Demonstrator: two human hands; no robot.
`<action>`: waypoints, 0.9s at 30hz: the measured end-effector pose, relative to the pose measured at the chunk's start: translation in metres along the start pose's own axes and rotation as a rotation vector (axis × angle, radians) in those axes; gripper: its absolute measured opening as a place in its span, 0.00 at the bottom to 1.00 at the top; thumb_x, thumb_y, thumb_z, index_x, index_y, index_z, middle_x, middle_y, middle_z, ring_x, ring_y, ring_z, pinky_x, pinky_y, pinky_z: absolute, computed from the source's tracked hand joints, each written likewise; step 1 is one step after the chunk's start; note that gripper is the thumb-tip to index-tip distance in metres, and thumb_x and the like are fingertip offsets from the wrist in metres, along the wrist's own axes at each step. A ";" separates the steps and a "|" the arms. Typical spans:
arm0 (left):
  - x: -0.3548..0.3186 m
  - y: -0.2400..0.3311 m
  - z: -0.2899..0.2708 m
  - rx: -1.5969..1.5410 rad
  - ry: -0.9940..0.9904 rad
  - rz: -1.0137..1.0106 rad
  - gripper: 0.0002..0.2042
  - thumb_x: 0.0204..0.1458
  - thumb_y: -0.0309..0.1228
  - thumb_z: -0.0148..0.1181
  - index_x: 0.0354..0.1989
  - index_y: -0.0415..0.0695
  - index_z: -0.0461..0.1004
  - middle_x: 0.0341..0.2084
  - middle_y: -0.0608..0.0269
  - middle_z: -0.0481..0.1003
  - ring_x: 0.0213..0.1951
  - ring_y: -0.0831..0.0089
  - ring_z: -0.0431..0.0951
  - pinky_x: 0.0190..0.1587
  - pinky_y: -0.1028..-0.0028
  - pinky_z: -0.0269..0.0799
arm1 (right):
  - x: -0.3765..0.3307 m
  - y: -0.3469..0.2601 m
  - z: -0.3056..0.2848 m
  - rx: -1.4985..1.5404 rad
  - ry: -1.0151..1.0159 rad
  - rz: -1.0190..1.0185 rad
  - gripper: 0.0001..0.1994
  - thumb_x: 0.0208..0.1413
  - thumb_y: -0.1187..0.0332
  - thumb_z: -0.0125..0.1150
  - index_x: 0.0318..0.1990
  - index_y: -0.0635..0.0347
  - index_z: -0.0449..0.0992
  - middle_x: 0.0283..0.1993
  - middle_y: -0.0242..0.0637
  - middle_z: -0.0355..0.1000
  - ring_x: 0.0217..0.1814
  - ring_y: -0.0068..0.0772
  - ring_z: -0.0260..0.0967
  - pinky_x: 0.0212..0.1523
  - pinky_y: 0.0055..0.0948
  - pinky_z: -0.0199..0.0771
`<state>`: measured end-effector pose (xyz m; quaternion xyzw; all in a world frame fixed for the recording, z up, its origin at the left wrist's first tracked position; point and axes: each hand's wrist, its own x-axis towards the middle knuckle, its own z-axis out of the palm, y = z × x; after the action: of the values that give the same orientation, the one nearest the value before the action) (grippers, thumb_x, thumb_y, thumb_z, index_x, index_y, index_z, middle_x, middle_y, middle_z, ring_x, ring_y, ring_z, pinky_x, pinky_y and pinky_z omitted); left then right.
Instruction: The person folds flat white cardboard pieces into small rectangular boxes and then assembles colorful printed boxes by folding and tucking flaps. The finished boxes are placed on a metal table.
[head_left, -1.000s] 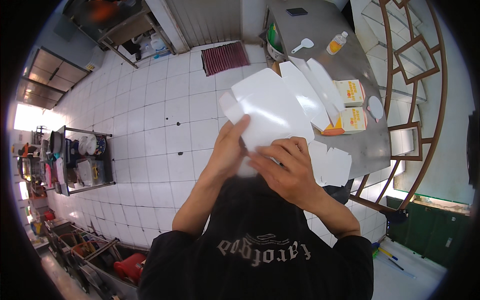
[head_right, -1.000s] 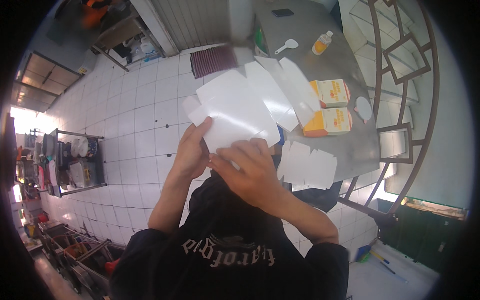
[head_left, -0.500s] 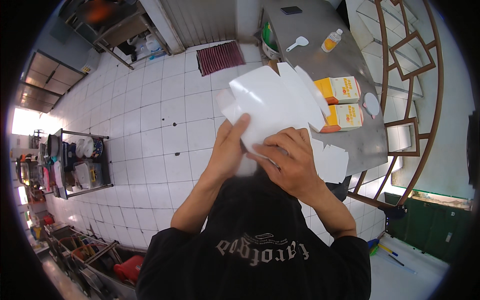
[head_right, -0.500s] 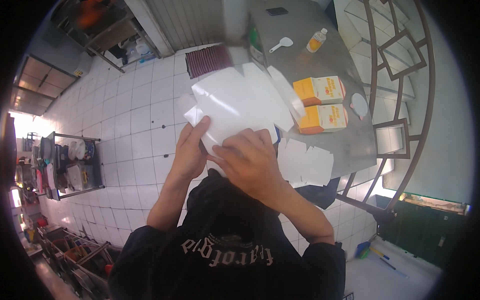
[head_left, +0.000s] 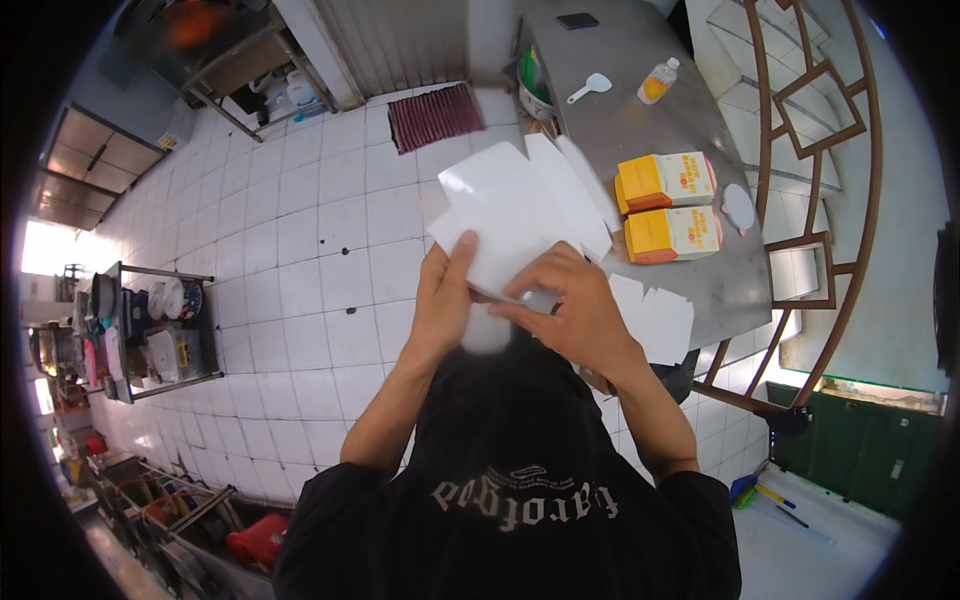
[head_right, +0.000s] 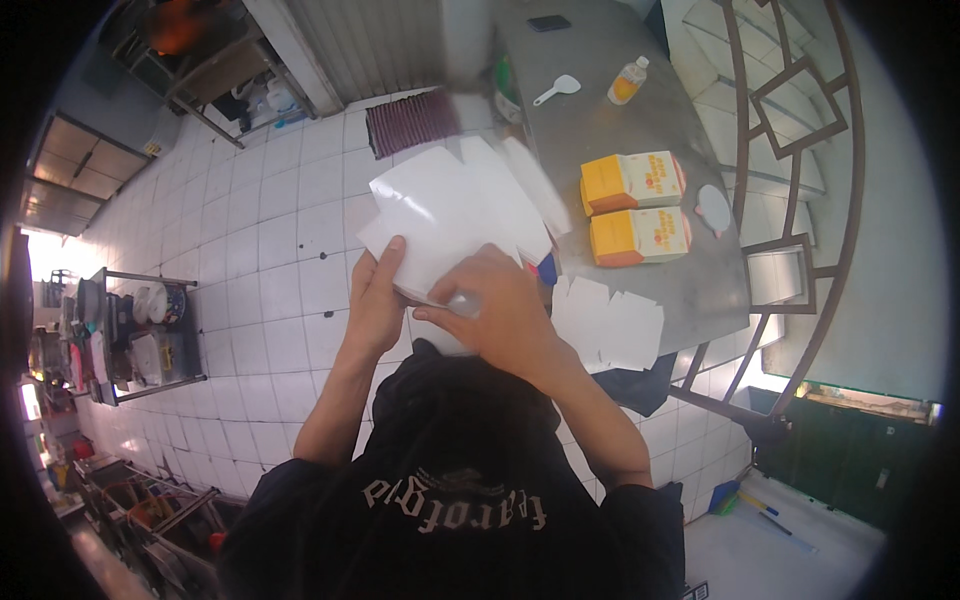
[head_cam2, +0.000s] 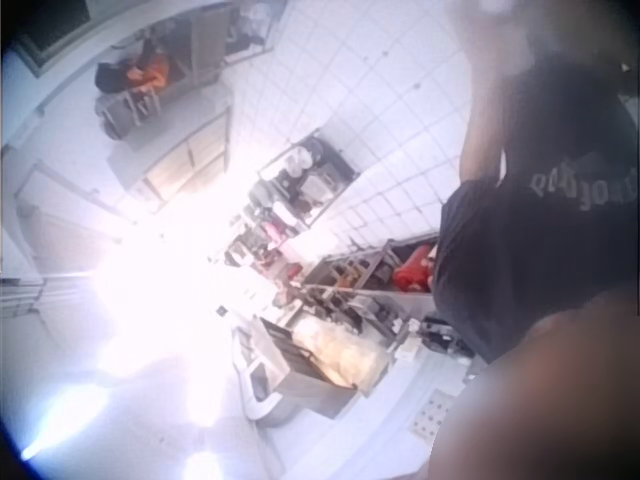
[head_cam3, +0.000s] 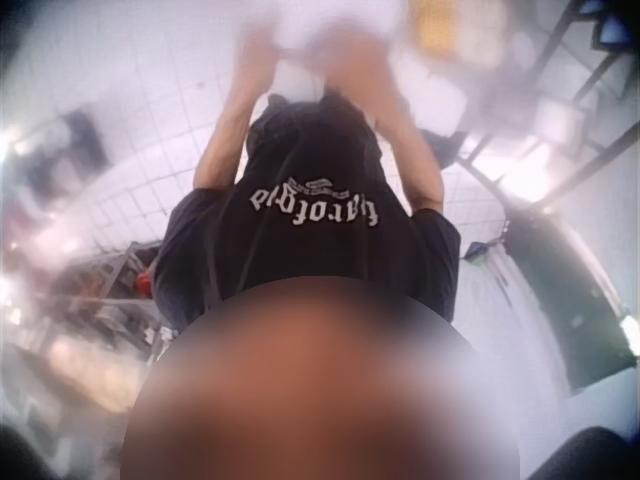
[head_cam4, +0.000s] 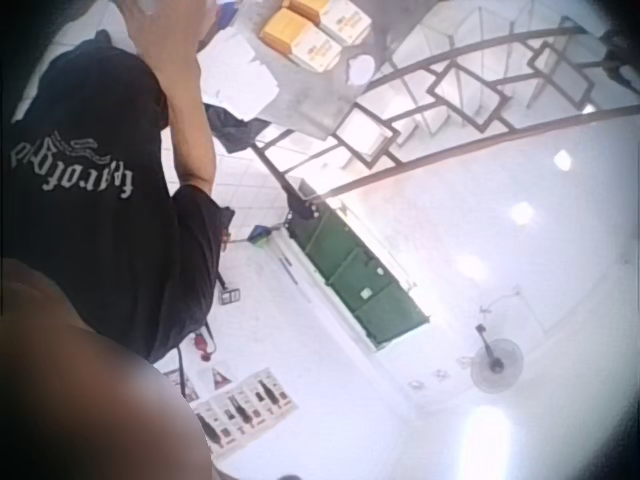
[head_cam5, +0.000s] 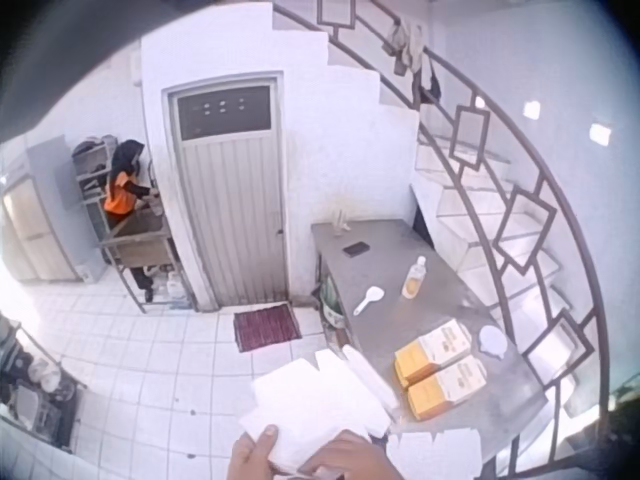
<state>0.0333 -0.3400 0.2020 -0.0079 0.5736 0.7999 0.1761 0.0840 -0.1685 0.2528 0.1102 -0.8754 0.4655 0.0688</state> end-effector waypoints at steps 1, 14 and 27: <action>0.001 -0.001 -0.002 -0.029 0.018 -0.015 0.20 0.74 0.40 0.44 0.61 0.35 0.68 0.43 0.56 0.79 0.38 0.74 0.82 0.35 0.75 0.80 | -0.001 -0.001 -0.002 -0.018 -0.014 -0.088 0.12 0.48 0.68 0.79 0.39 0.59 0.84 0.35 0.33 0.75 0.40 0.33 0.69 0.45 0.31 0.68; -0.015 -0.004 0.009 -0.059 -0.122 -0.102 0.20 0.74 0.40 0.45 0.60 0.35 0.70 0.46 0.56 0.79 0.46 0.72 0.81 0.49 0.72 0.79 | 0.008 -0.014 -0.006 -0.174 -0.264 0.221 0.09 0.46 0.65 0.79 0.34 0.55 0.86 0.32 0.30 0.74 0.39 0.35 0.67 0.45 0.34 0.64; -0.013 -0.002 0.001 0.005 0.038 -0.028 0.22 0.73 0.43 0.46 0.61 0.35 0.69 0.45 0.55 0.79 0.41 0.73 0.81 0.38 0.73 0.80 | -0.002 -0.003 0.022 0.039 0.029 0.307 0.12 0.49 0.66 0.78 0.38 0.57 0.82 0.31 0.35 0.75 0.33 0.33 0.71 0.36 0.33 0.70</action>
<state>0.0461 -0.3425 0.2033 -0.0307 0.5786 0.7957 0.1762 0.0863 -0.1877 0.2424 -0.0303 -0.8716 0.4892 0.0069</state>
